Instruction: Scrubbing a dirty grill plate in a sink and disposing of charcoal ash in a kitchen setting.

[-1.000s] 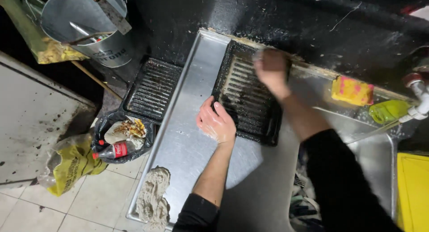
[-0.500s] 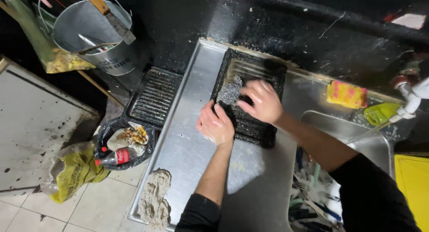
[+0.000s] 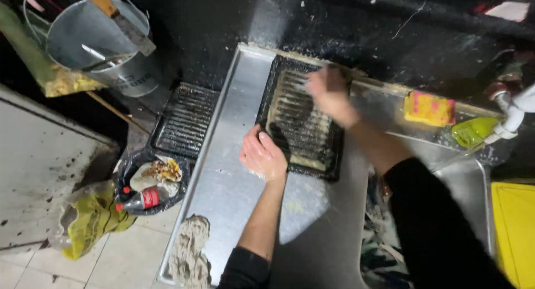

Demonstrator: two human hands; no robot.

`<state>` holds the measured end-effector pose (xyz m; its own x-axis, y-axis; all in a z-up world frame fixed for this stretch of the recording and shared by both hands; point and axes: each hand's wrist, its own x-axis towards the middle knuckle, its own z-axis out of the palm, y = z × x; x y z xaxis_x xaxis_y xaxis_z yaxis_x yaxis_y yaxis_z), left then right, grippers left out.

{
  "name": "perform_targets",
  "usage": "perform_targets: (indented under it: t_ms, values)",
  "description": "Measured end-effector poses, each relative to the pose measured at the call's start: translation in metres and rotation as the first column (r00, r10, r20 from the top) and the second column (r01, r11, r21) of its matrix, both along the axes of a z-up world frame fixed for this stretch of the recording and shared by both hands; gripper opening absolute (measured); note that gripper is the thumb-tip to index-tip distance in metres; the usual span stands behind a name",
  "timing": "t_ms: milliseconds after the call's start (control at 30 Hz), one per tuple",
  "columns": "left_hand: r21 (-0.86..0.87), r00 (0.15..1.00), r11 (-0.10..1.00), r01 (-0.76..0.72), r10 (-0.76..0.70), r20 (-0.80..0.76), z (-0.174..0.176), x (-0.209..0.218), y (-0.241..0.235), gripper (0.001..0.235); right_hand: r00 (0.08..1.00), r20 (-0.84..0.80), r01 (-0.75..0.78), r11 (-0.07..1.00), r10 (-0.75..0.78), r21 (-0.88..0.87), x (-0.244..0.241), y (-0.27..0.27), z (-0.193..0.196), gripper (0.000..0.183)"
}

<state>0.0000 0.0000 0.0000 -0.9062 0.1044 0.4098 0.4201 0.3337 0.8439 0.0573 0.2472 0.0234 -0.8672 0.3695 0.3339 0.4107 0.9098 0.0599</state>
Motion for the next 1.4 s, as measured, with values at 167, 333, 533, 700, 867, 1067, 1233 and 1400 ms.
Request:
perform_targets:
  t_ms: [167,333,533,700,867,1067,1233,1400]
  values:
    - [-0.015,0.999,1.000,-0.022,0.021,-0.032,0.002,-0.005,0.002,0.028,0.853,-0.197,-0.499,0.866,0.484,-0.035,0.043,-0.057,-0.004,0.027]
    - [-0.045,0.999,0.999,-0.026,0.025,-0.033,0.006,-0.003,0.000,0.027,0.874,-0.069,-0.485,0.871,0.481,-0.072,0.030,0.026,-0.009,0.016]
    - [-0.030,0.999,0.999,-0.024,0.024,-0.023,0.007,-0.003,0.001,0.027,0.996,-0.086,0.029,0.996,-0.036,-0.083,0.010,0.012,-0.024,0.023]
    - [-0.038,0.999,0.999,-0.023,0.022,-0.028,0.004,-0.003,0.000,0.026,0.985,-0.174,-0.033,0.989,0.008,-0.144,-0.015,-0.106,0.005,0.065]
    - [-0.013,0.999,1.000,-0.025,0.025,-0.048,0.009,-0.005,0.002,0.026,0.920,-0.258,-0.300,0.954,0.296,0.026,0.006,-0.116,-0.010,0.046]
    - [-0.038,1.000,0.999,0.013,-0.013,-0.001,0.009,0.004,-0.007,0.027,0.921,-0.390,-0.034,0.995,-0.004,-0.090,-0.029,0.012,-0.040,0.044]
    - [-0.012,0.999,1.000,-0.012,0.011,-0.039,0.008,-0.005,-0.002,0.028,0.852,-0.153,-0.522,0.838,0.501,-0.163,-0.049,-0.094,-0.007,0.026]
    - [-0.015,0.999,1.000,0.001,-0.002,-0.038,0.008,0.000,0.001,0.030,0.917,-0.069,-0.394,0.919,0.392,-0.028,-0.080,-0.048,-0.003,0.015]
